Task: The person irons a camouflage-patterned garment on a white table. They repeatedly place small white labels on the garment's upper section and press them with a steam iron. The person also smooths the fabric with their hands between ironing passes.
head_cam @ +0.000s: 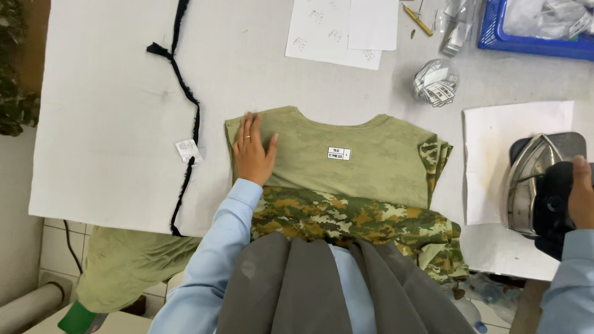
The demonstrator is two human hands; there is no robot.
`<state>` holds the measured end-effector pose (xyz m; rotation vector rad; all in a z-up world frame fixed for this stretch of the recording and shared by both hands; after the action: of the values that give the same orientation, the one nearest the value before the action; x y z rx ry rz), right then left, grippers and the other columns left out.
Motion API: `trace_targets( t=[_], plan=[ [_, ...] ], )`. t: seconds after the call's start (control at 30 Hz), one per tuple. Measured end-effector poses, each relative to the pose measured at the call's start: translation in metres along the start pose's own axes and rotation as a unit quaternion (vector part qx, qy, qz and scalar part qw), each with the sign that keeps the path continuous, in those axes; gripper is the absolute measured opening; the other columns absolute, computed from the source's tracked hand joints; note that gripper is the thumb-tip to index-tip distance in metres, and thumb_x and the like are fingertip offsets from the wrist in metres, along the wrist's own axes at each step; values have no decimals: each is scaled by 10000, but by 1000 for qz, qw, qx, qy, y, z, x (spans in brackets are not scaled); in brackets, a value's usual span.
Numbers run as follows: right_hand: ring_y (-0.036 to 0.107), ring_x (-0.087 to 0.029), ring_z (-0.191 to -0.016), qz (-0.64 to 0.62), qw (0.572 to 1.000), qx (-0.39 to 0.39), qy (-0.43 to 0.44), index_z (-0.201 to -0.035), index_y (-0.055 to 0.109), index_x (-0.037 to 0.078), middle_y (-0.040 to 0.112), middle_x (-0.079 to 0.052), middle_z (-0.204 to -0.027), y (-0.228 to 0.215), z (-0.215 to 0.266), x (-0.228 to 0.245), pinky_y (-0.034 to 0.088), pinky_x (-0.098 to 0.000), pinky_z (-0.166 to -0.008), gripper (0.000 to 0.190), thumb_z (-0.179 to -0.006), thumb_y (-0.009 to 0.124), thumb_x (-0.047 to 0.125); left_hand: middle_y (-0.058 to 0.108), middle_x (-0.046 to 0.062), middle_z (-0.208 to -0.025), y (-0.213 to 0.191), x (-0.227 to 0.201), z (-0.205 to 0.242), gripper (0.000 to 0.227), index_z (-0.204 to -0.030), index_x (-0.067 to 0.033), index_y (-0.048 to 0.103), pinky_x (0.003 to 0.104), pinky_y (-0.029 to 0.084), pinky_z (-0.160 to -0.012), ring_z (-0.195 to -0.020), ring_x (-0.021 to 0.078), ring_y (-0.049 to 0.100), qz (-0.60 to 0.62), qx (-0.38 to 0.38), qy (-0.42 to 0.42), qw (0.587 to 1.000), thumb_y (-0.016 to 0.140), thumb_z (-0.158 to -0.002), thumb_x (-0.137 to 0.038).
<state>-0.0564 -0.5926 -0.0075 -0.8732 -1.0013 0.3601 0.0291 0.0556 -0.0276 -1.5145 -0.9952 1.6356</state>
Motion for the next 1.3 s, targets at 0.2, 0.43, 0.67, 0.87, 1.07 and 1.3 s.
trace_targets(
  t=[0.2, 0.43, 0.67, 0.87, 1.07, 1.3],
  plan=[
    [574, -367, -1012, 63, 990, -93, -88, -1233, 595, -50, 606, -227, -1126, 2, -24, -69, 431, -471, -799, 468, -1267, 695, 405, 299, 35, -1579, 1, 9, 3, 572, -1484, -191, 366, 473, 271, -1098, -1463, 239, 245, -5, -21, 7, 1000, 382, -1006, -505],
    [661, -521, -883, 238, 968, 73, 13, -1322, 557, 89, 667, -329, -1125, 15, 74, 210, 540, -574, -636, 426, -1006, 660, 354, 358, 37, -1550, -1, 7, 4, 532, -1448, -187, 424, 469, 273, -1098, -1443, 235, 291, 14, -49, 13, 999, 389, -1009, -486],
    [651, -354, -579, 304, 831, 267, -382, -1175, 494, 213, 675, -110, -740, 170, 111, 336, 501, -476, -466, 552, -854, 524, 661, 479, 141, -1422, -8, 11, 5, 405, -1353, -69, 479, 458, 356, -1109, -1344, 305, 425, 169, -131, 23, 976, 361, -1052, -312],
    [715, -393, -754, 274, 792, 269, -476, -1225, 489, 187, 682, -171, -836, 203, 137, 392, 565, -490, -637, 507, -910, 510, 583, 468, 81, -1322, 3, 32, 5, 362, -1368, -88, 419, 429, 390, -1079, -1276, 275, 462, 168, -130, -5, 977, 331, -1085, -295],
    [702, -431, -931, 306, 887, 238, -253, -1248, 530, 172, 708, -233, -991, 129, 92, 287, 553, -522, -776, 597, -873, 549, 637, 541, 51, -1263, 1, 29, 3, 293, -1294, -96, 505, 424, 423, -1049, -1225, 256, 502, 164, -152, 4, 975, 440, -1065, -265],
    [653, -511, -958, 238, 968, -15, -80, -1392, 603, 29, 665, -323, -1088, -5, 3, 23, 518, -547, -725, 634, -1110, 706, 588, 590, 46, -1189, 4, 29, 3, 265, -1231, -112, 557, 431, 429, -1025, -1154, 266, 538, 124, -182, 42, 975, 498, -1040, -287]
  ],
)
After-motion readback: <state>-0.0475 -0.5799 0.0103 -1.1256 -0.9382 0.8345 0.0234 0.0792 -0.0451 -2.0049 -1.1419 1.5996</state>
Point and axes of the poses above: each hand's wrist, its own z-axis away from the middle knuckle, its own y-axis out of the palm, x = y × z, the point moved 2 cm from there along -z, towards the middle knuckle
